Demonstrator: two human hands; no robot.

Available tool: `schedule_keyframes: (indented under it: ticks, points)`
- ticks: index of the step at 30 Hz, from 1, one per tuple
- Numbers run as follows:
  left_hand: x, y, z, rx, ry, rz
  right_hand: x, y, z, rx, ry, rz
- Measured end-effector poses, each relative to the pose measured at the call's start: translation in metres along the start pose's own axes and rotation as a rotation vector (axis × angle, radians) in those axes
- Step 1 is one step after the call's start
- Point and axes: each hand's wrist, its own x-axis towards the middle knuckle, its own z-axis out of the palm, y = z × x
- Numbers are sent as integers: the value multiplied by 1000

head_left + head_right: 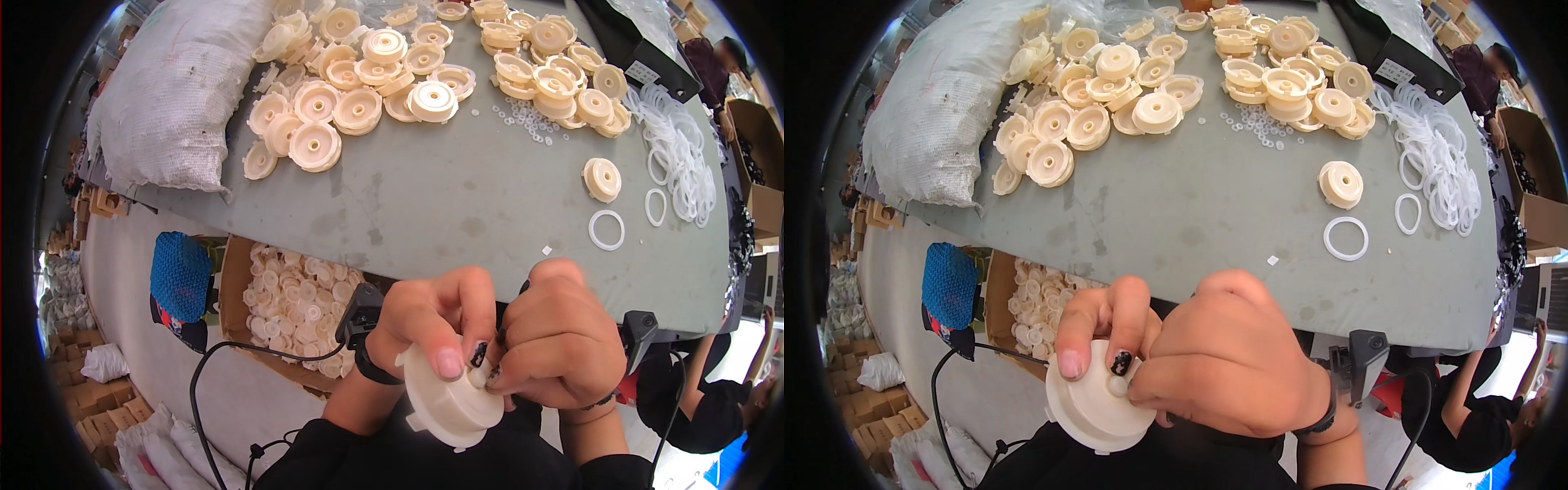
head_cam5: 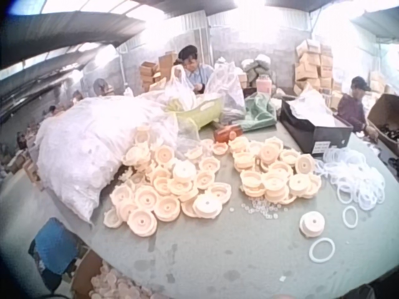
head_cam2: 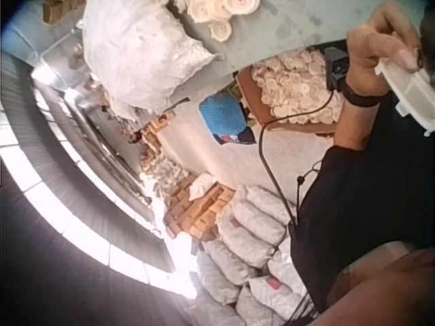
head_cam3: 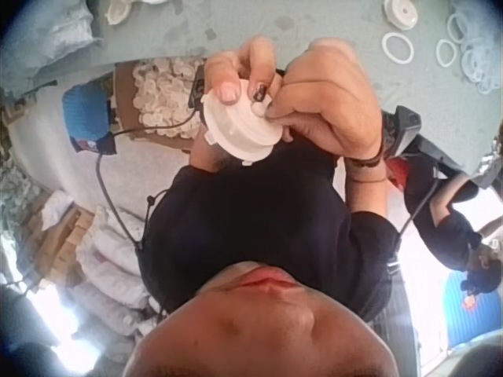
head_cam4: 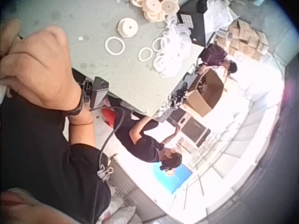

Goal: Assembling small white plastic components by hand, inserting small metal or plastic pins into circular plastic bases.

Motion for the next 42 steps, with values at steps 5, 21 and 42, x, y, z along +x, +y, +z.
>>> schedule_keyframes:
  ticks: [5,21,42]
  points:
    - [-1,3,10,-44,-9,-5,1,5,-3,311,-46,11]
    - [-221,122,-78,1037,1378,-355,-56,59,-19,370,501,656]
    - [-1,26,-30,1653,163,301,-53,71,-85,-340,603,715]
